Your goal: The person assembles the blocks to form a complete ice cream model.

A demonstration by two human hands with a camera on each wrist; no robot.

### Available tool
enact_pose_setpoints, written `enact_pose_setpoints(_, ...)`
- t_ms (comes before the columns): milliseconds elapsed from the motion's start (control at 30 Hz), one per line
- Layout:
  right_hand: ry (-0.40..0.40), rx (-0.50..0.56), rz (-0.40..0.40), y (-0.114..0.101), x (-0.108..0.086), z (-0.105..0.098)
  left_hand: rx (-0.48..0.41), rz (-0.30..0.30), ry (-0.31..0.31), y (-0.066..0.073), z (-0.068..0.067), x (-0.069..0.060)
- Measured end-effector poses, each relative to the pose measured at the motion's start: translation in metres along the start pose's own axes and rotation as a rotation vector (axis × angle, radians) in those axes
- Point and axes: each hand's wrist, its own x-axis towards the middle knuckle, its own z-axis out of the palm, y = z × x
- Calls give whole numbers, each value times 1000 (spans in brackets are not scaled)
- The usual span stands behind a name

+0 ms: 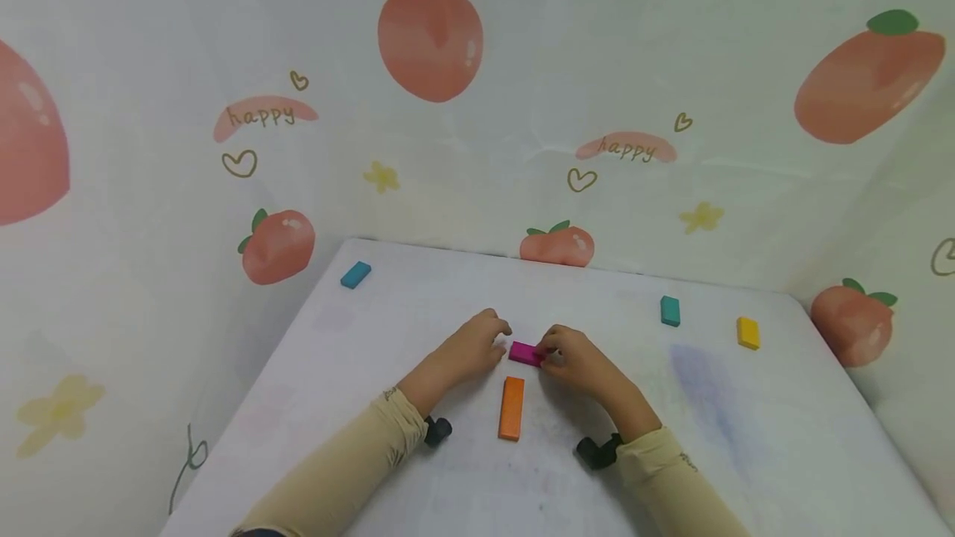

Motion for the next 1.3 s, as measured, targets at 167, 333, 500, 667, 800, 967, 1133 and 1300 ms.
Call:
enact_pose_setpoints(167,-7,3,-30,1,-1,-1,-9,59,-68,-11,10,12)
enact_pose_setpoints(333,-2,-12,-86,3,-2,-1,-53,86,-102,-12,14,17)
enact_pose_setpoints(500,-5,-8,-83,1,-1,-1,-103,73,-149,-8,11,16)
enact_pose_setpoints(667,-17,8,-54,-2,-1,2,-113,86,-152,-8,10,11)
enact_pose_setpoints(800,-21,8,-45,-4,-2,5,-108,95,-127,-9,12,6)
enact_pose_setpoints(967,-21,5,-65,-8,-5,6,-99,95,-111,-7,12,1)
enact_pose_setpoints(1133,-28,4,-66,-11,-8,8,-94,94,-109,-5,13,-4)
enact_pose_setpoints(1300,-21,-14,-107,-10,-12,12,-83,119,-102,-4,13,-10)
